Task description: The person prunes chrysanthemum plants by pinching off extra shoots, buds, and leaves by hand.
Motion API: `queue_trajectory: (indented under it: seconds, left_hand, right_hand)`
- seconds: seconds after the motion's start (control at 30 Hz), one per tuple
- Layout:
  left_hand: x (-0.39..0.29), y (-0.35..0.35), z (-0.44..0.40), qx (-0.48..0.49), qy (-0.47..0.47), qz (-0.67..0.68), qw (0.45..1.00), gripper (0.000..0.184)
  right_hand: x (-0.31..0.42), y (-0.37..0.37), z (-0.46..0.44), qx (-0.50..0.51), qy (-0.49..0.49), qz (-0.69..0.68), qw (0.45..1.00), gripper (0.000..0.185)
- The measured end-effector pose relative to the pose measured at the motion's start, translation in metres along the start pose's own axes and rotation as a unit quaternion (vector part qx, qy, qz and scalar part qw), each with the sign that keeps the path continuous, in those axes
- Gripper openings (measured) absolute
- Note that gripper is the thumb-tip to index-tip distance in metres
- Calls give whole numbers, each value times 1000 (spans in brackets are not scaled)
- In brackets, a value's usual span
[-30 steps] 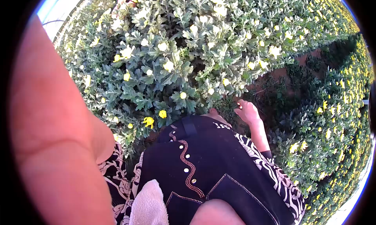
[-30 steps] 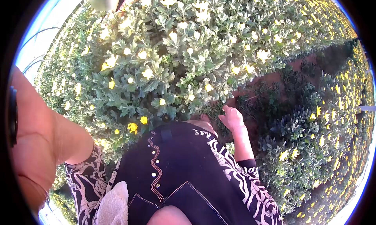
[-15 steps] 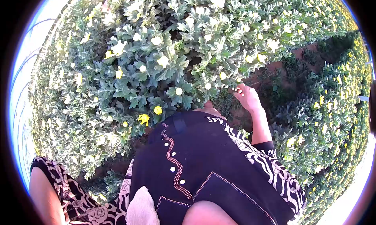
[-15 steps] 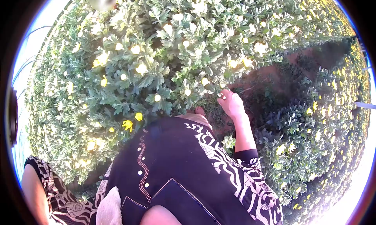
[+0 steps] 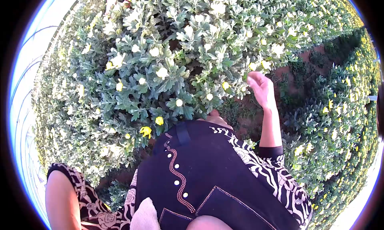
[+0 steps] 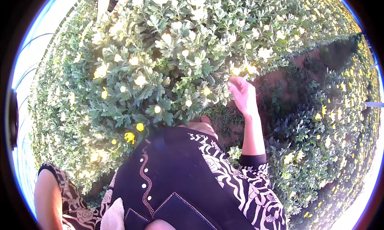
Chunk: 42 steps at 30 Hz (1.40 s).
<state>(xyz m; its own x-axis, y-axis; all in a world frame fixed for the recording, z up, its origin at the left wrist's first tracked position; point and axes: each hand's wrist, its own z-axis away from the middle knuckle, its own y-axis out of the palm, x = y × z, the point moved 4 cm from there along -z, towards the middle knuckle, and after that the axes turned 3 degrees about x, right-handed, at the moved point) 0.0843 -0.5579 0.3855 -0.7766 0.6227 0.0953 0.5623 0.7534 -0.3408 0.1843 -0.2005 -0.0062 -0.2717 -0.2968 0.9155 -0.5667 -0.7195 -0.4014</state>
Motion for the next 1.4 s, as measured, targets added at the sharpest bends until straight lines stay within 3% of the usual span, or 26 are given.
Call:
queue_trajectory:
  seconds: [0.1,0.17,0.2,0.27,0.3,0.33,0.37,0.4,0.43,0.47,0.5,0.57,0.6,0.63,0.7,0.77,0.8,0.83,0.9,0.97,1.03,1.1,1.17,1.3,1.37,1.4]
  left_hand:
    - [5,1,-20,-66,2,10,998,25]
    - [23,6,-18,-157,-46,51,985,25]
    - [42,14,-2,-201,-115,100,968,25]
    - [100,64,72,-208,-376,211,878,49]
    - [136,104,103,-140,-407,226,874,36]
    - [154,132,136,-118,-526,114,835,24]
    - [171,156,165,-81,-557,137,815,19]
    - [186,173,190,20,-610,90,787,17]
    - [198,194,220,-2,-659,125,741,16]
    - [210,206,240,78,-630,100,766,16]
    - [219,215,257,191,-661,62,723,18]
    - [229,235,269,292,-638,22,712,15]
    - [235,241,276,292,-642,19,709,15]
    - [241,248,279,343,-600,-21,722,14]
    - [252,259,283,392,-556,-59,731,13]
    - [260,267,293,471,-625,-39,621,16]
    - [262,270,297,484,-609,-78,624,20]
    - [264,275,302,484,-610,-79,623,20]
    - [272,276,314,402,-675,-118,608,23]
    - [284,276,332,358,-672,-118,637,24]
    - [288,278,333,343,-653,-25,675,30]
    - [289,278,333,329,-625,7,708,24]
    - [290,280,340,327,-685,43,650,17]
    - [290,280,352,240,-727,99,636,15]
    - [289,279,356,223,-739,105,627,14]
    - [289,278,359,200,-762,110,606,11]
  right_hand:
    - [-4,-9,-67,-89,-43,-21,995,28]
    - [4,-13,-112,-87,-69,-8,994,27]
    - [21,-13,-126,-88,-78,50,992,26]
    - [-31,6,-185,-9,-53,-6,999,24]
    - [-38,15,-201,48,-28,-26,998,28]
    - [-28,20,-203,97,-5,-35,995,29]
    - [-15,24,-205,148,18,-45,988,30]
    - [-12,28,-208,172,-2,-63,983,32]
    - [-11,31,-213,194,-22,-81,977,33]
    - [-21,40,-223,223,-45,-110,968,33]
    - [-24,42,-225,227,-45,-114,966,33]
    - [-29,54,-225,345,-25,-70,936,26]
    - [-29,57,-225,331,-17,12,943,19]
    - [-30,61,-222,334,-4,3,942,18]
    - [-35,61,-220,289,93,-31,952,43]
    - [-44,66,-221,291,127,-104,943,45]
    - [-47,69,-220,290,160,-175,927,47]
    - [-49,71,-220,292,159,-175,927,47]
    - [-58,73,-218,230,197,-193,933,18]
    - [-64,73,-221,239,198,-183,933,20]
    - [-58,70,-219,294,200,-205,912,60]
    - [-53,69,-215,297,200,-207,910,58]
    - [-46,67,-210,299,200,-211,909,56]
    - [-50,71,-214,285,239,-132,919,41]
    - [-64,67,-222,203,266,81,939,38]
    - [-59,61,-228,197,128,241,942,36]
